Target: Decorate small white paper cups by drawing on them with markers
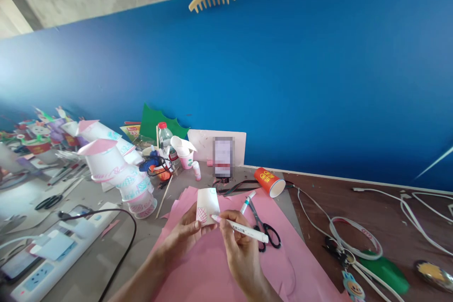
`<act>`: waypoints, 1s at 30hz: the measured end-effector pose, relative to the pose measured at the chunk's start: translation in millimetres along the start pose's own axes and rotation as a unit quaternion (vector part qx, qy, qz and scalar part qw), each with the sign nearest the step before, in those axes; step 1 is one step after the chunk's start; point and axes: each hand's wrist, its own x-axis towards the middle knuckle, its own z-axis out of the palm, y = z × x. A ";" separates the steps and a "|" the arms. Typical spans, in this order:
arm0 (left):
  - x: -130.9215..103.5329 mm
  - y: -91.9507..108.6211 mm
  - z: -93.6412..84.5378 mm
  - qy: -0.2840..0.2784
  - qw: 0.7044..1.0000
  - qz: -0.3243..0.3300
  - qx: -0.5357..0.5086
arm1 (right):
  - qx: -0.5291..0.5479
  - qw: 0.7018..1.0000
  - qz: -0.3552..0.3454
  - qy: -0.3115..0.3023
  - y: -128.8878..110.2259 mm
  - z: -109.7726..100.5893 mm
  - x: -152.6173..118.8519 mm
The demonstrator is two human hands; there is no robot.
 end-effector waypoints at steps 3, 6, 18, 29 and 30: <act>0.2 -1.1 -0.4 0.006 1.000 0.006 -0.004 | -0.003 1.000 -0.002 0.000 -1.2 -0.3 -0.4; 0.4 -1.2 -0.8 0.004 1.000 0.005 -0.003 | -0.006 1.000 -0.007 -0.004 -3.4 0.2 -0.2; -0.7 1.3 0.5 0.007 1.000 0.003 0.008 | -0.016 1.000 -0.003 0.004 -12.3 1.4 -0.6; 0.5 1.9 0.6 -0.002 1.000 0.009 0.020 | -0.025 1.000 -0.001 -0.006 -8.7 0.8 0.9; 0.5 1.7 0.6 0.000 1.000 0.007 0.019 | -0.025 1.000 -0.002 -0.006 -8.8 0.8 0.9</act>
